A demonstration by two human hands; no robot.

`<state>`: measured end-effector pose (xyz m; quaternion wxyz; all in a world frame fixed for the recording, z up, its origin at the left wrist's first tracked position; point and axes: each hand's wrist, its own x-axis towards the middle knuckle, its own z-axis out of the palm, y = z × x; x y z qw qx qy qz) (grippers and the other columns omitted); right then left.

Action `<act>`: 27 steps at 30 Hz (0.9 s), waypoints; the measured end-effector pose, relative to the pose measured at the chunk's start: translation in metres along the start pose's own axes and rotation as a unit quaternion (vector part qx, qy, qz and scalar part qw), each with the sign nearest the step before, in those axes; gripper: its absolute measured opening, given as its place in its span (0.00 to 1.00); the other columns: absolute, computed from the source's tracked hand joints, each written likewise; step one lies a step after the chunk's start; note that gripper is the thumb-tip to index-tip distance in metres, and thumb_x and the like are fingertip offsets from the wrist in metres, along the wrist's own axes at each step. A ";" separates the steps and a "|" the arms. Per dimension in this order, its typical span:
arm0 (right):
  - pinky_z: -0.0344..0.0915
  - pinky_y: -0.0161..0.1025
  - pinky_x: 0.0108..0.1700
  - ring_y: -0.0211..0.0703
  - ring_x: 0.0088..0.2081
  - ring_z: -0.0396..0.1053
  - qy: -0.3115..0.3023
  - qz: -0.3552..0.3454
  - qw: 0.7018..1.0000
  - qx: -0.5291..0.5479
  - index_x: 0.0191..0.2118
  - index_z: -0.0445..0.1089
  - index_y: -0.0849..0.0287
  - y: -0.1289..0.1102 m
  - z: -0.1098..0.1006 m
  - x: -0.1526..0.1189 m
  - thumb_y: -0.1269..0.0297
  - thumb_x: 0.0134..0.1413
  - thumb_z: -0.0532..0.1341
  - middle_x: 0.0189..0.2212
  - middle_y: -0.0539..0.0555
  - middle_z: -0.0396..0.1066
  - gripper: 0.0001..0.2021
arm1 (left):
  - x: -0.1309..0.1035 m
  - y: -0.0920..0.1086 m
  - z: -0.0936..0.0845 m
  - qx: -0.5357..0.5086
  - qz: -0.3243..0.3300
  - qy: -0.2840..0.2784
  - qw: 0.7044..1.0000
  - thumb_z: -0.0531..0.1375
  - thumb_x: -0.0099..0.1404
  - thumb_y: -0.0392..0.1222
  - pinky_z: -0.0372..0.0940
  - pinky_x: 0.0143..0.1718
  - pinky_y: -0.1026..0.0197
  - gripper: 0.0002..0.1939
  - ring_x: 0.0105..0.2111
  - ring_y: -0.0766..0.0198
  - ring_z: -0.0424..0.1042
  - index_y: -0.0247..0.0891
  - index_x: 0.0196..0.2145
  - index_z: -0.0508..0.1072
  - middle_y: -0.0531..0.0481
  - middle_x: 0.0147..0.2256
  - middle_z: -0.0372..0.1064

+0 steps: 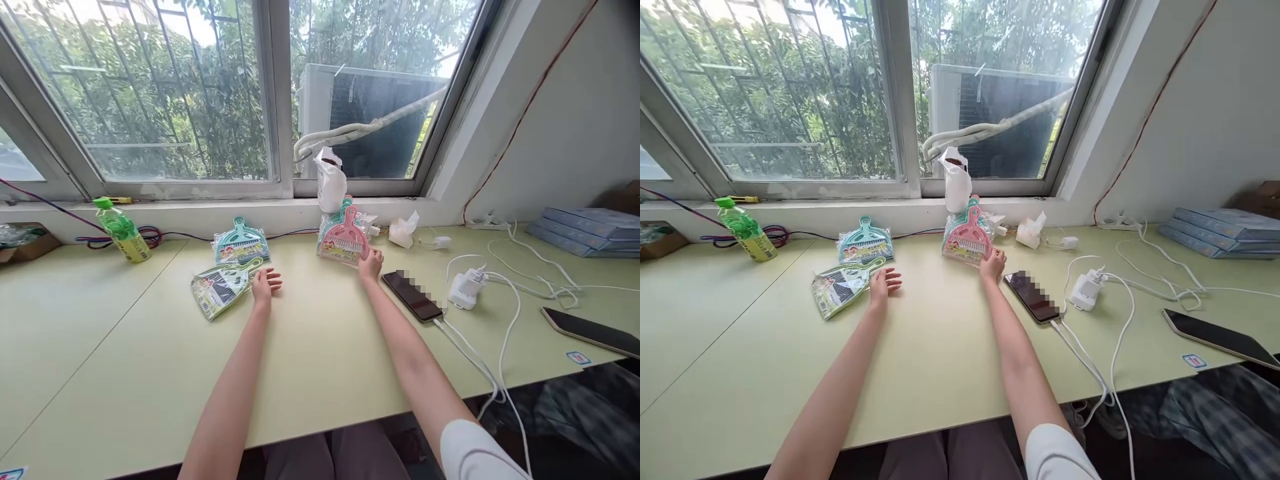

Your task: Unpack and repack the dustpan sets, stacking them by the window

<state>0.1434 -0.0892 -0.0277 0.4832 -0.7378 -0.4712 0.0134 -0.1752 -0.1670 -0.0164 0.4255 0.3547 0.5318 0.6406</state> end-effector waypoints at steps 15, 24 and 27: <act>0.59 0.55 0.55 0.59 0.59 0.59 -0.070 0.006 0.997 0.041 0.62 0.51 0.50 0.010 0.032 0.021 0.54 0.49 0.62 0.59 0.60 0.63 0.35 | 0.001 -0.004 0.007 0.018 0.011 -0.014 1.000 0.47 0.66 0.55 0.63 0.19 0.64 0.23 0.19 0.65 0.70 0.34 0.34 0.72 0.43 0.28 0.75; 0.59 0.54 0.56 0.59 0.59 0.60 -0.087 -0.002 0.994 0.066 0.64 0.51 0.56 0.011 0.029 0.020 0.56 0.47 0.62 0.59 0.64 0.64 0.39 | -0.001 -0.003 0.006 0.029 0.014 -0.021 0.999 0.44 0.66 0.65 0.64 0.20 0.64 0.32 0.19 0.65 0.70 0.33 0.34 0.73 0.41 0.28 0.75; 0.59 0.54 0.57 0.58 0.59 0.61 -0.091 -0.007 0.993 0.074 0.64 0.50 0.57 0.013 0.031 0.021 0.56 0.47 0.62 0.60 0.65 0.62 0.39 | -0.002 -0.004 0.007 0.043 0.017 -0.024 0.999 0.44 0.66 0.66 0.64 0.21 0.63 0.33 0.19 0.65 0.70 0.33 0.33 0.73 0.41 0.28 0.75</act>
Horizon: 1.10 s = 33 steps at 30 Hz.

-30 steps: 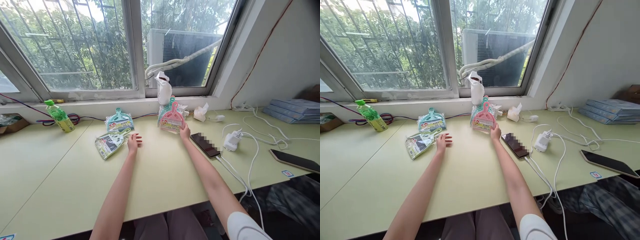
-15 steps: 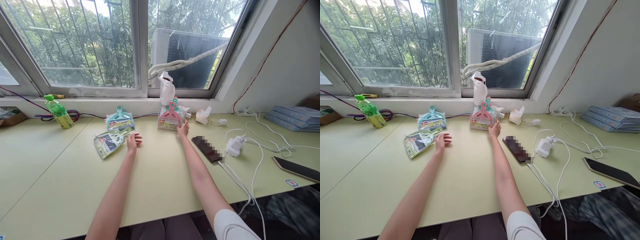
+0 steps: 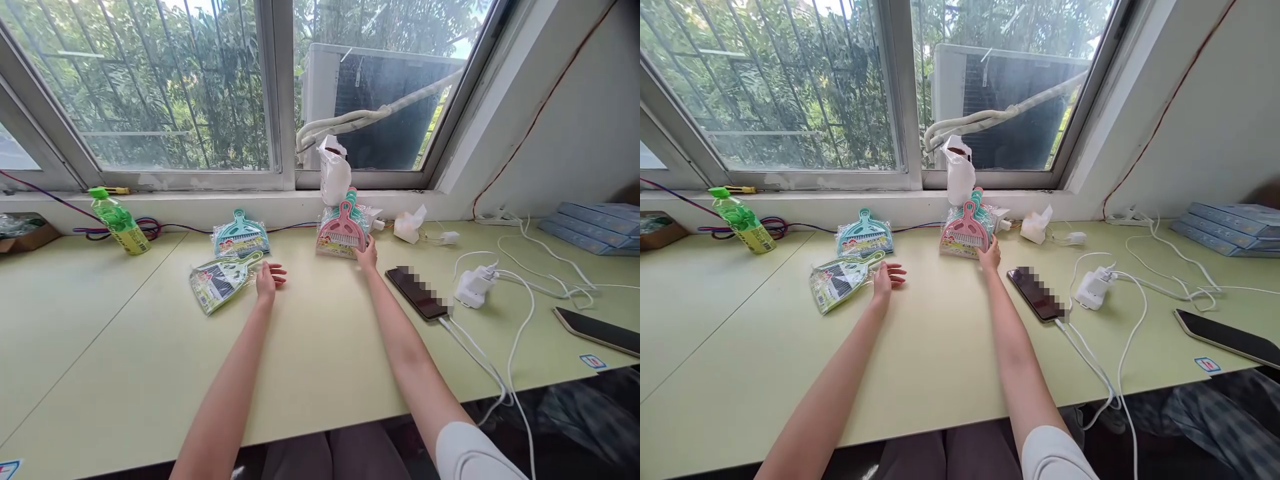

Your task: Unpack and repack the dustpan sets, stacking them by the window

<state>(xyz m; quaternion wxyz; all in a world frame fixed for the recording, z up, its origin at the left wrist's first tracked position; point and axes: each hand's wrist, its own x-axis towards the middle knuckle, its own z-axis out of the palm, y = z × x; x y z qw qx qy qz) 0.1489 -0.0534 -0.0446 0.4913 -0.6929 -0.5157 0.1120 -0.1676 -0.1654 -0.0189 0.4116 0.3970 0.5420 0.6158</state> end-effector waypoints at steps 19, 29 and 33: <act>0.38 0.61 0.68 0.49 0.69 0.47 -0.223 -0.472 0.817 -0.246 0.66 0.55 0.45 -0.038 0.008 -0.001 0.69 0.62 0.53 0.67 0.49 0.52 0.27 | -0.003 -0.003 0.003 0.055 0.016 -0.030 0.998 0.44 0.64 0.69 0.63 0.23 0.63 0.34 0.19 0.66 0.69 0.35 0.32 0.73 0.42 0.29 0.75; 0.22 0.62 0.68 0.45 0.70 0.42 -0.245 -0.468 0.816 -0.234 0.63 0.59 0.46 -0.036 0.009 0.041 0.67 0.59 0.57 0.67 0.46 0.52 0.26 | -0.001 -0.003 0.002 0.046 -0.001 -0.026 0.999 0.44 0.63 0.71 0.64 0.22 0.63 0.36 0.19 0.65 0.69 0.35 0.33 0.73 0.42 0.29 0.75; 0.24 0.63 0.68 0.43 0.70 0.42 -0.250 -0.441 0.834 -0.217 0.61 0.61 0.45 -0.037 0.017 0.054 0.71 0.56 0.58 0.67 0.46 0.53 0.27 | 0.001 -0.002 0.001 0.043 -0.008 -0.029 0.999 0.45 0.64 0.69 0.63 0.22 0.63 0.34 0.20 0.66 0.70 0.35 0.33 0.73 0.42 0.30 0.75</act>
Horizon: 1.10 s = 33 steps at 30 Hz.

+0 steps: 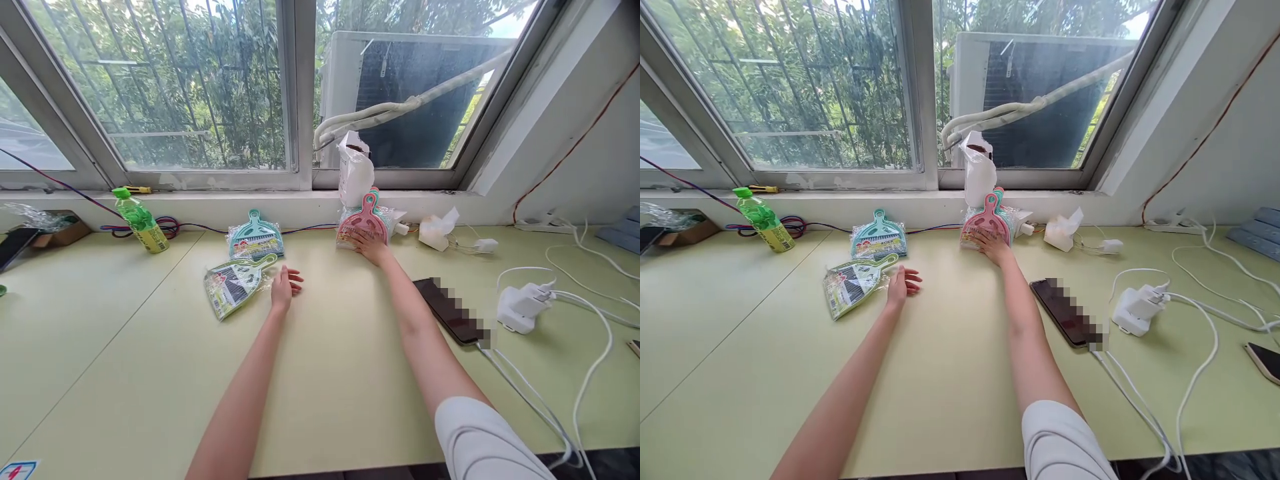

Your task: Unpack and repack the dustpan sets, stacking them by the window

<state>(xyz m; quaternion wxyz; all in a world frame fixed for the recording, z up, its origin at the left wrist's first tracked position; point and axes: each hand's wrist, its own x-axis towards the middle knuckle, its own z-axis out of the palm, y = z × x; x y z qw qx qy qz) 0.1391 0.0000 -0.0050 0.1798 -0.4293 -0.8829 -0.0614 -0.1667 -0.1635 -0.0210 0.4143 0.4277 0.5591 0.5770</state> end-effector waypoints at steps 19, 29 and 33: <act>0.25 0.67 0.66 0.46 0.70 0.44 0.046 0.003 0.999 0.022 0.60 0.62 0.50 0.001 0.009 -0.010 0.67 0.61 0.54 0.66 0.52 0.55 0.22 | 0.000 -0.001 0.001 0.021 -0.014 -0.007 1.000 0.45 0.69 0.59 0.62 0.22 0.65 0.26 0.19 0.68 0.69 0.36 0.33 0.72 0.45 0.29 0.75; 0.25 0.64 0.65 0.48 0.69 0.44 0.051 -0.075 0.994 -0.061 0.62 0.61 0.55 -0.004 0.003 -0.018 0.64 0.65 0.53 0.67 0.59 0.53 0.21 | 0.001 -0.002 0.002 0.028 -0.011 -0.010 0.999 0.45 0.70 0.57 0.63 0.22 0.65 0.25 0.19 0.68 0.69 0.36 0.33 0.71 0.45 0.29 0.74; 0.25 0.60 0.66 0.46 0.66 0.50 0.061 -0.105 0.984 -0.127 0.61 0.63 0.56 -0.009 0.002 -0.021 0.67 0.64 0.53 0.64 0.59 0.59 0.20 | 0.001 -0.003 0.002 0.032 -0.019 -0.010 0.999 0.44 0.71 0.55 0.63 0.22 0.66 0.24 0.19 0.69 0.69 0.36 0.33 0.71 0.47 0.29 0.74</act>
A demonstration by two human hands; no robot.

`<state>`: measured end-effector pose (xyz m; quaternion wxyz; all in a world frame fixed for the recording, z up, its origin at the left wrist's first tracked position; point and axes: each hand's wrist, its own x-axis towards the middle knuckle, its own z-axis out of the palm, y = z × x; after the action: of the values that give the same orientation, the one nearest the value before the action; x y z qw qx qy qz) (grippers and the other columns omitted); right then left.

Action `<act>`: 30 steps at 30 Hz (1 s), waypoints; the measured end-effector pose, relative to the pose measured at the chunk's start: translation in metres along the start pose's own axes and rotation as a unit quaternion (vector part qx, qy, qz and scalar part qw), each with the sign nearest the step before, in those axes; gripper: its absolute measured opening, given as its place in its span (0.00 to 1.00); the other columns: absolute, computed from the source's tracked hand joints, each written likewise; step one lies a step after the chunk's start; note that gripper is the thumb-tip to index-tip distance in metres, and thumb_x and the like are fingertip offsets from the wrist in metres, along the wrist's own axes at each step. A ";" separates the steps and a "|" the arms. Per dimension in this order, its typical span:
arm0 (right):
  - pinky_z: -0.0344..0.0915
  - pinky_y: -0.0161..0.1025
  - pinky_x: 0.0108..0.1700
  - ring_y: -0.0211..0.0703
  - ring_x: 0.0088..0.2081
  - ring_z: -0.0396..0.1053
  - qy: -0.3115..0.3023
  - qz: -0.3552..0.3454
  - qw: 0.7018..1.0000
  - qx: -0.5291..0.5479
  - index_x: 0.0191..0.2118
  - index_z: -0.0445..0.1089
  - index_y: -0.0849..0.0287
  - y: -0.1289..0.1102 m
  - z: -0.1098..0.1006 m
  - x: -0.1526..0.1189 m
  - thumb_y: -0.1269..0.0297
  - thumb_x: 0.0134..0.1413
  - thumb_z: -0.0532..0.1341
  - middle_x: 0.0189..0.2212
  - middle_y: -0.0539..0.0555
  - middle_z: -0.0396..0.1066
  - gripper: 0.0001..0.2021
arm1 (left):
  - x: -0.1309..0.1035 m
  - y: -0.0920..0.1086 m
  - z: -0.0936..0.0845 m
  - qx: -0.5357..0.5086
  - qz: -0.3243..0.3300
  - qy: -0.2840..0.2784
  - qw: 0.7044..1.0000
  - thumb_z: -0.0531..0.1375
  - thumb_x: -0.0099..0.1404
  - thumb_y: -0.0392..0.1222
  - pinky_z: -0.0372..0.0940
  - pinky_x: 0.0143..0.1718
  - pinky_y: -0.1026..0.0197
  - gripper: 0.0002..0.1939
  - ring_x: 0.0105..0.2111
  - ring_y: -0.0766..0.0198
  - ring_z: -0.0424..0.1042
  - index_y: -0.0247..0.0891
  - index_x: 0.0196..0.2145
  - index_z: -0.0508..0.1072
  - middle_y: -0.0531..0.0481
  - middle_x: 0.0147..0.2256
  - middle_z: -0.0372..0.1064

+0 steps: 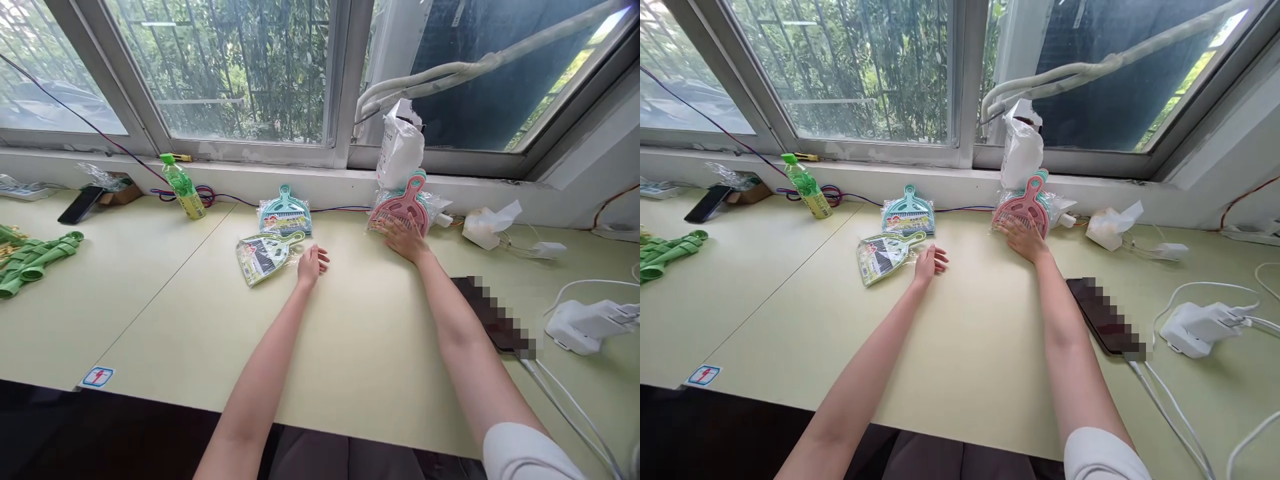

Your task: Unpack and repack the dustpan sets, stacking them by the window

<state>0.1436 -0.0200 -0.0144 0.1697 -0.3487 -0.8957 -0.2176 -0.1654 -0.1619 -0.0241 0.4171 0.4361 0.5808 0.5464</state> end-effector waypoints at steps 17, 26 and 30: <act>0.41 0.62 0.66 0.50 0.60 0.62 -0.051 0.074 0.938 0.335 0.49 0.70 0.50 -0.234 -0.070 -0.016 0.64 0.63 0.53 0.55 0.55 0.69 0.13 | -0.025 0.017 -0.043 0.540 0.054 0.154 0.826 0.56 0.65 0.39 0.43 0.61 0.34 0.31 0.65 0.31 0.45 0.24 0.63 0.60 0.22 0.64 0.48; 0.58 0.49 0.62 0.51 0.60 0.64 0.035 0.402 0.700 0.589 0.68 0.46 0.58 -0.220 -0.061 -0.014 0.45 0.58 0.54 0.66 0.66 0.53 0.38 | -0.070 0.053 0.018 0.485 0.141 -0.036 0.862 0.51 0.70 0.47 0.63 0.48 0.50 0.21 0.47 0.46 0.72 0.32 0.50 0.74 0.32 0.44 0.74; 0.66 0.47 0.56 0.50 0.53 0.70 0.037 0.461 0.640 0.613 0.68 0.45 0.55 -0.202 -0.063 -0.016 0.54 0.50 0.63 0.63 0.63 0.59 0.42 | -0.079 0.055 0.033 0.381 0.193 -0.100 0.898 0.50 0.70 0.44 0.65 0.43 0.56 0.16 0.40 0.54 0.75 0.39 0.43 0.77 0.43 0.37 0.77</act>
<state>0.0233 -0.1941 -0.0230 0.4558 -0.5243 -0.5396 0.4757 -0.1095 -0.2276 0.0297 0.1614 0.7178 0.6042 0.3061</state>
